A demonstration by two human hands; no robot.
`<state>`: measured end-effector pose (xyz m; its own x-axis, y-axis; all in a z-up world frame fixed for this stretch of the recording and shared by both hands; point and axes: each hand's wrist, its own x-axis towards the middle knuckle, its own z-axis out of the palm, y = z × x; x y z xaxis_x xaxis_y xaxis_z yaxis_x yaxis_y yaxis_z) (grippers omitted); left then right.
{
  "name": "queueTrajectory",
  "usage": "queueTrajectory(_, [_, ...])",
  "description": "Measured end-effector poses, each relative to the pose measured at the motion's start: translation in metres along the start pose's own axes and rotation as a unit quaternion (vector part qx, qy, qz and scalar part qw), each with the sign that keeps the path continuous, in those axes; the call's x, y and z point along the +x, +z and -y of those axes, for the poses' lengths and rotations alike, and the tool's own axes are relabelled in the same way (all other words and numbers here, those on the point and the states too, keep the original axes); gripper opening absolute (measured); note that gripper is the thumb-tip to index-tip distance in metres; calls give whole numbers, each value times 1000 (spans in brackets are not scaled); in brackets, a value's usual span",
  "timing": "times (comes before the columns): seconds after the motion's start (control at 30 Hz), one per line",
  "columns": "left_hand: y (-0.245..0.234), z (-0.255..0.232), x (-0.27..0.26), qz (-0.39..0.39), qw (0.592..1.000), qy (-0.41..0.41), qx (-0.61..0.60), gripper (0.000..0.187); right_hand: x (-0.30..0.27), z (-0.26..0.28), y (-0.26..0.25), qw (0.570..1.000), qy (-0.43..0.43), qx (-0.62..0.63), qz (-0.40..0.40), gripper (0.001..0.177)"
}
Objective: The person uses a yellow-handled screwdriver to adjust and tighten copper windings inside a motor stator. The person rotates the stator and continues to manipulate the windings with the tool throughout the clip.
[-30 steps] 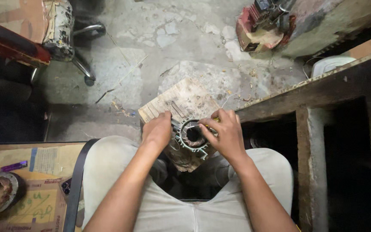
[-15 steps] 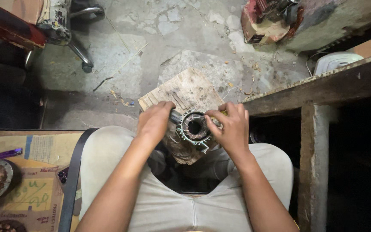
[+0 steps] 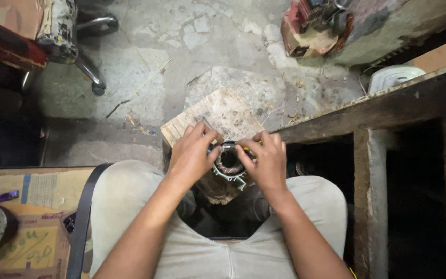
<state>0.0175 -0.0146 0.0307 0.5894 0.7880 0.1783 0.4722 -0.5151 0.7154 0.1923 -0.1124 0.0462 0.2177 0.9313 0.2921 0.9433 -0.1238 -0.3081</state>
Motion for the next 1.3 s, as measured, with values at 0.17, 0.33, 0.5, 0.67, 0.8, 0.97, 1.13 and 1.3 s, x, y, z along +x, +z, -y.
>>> queueTrajectory(0.17, [3,-2,0,-35,999,22,23,23,-3,11,2,999,31,11,-12,13])
queueTrajectory(0.33, [3,-10,1,-7,1000,-4,8,27,1,18,2,998,38,29,-34,13])
queueTrajectory(0.5, [6,-9,-1,-13,1000,14,-12,28,-4,18,11,996,46,64,-35,21])
queueTrajectory(0.67, [11,-3,-1,-9,1000,-11,-18,26,-5,22,18,993,81,59,-57,18])
queueTrajectory(0.8, [16,3,4,-11,999,-22,-25,20,-3,21,20,994,82,49,-62,15])
queueTrajectory(0.97, [16,6,7,12,998,-43,-38,18,0,12,25,991,90,91,-37,15])
queueTrajectory(1.13, [14,9,10,26,998,-36,-35,18,0,11,28,984,147,105,1,17])
queueTrajectory(1.3, [9,12,11,55,996,-39,-49,22,-3,13,32,978,169,117,-10,17])
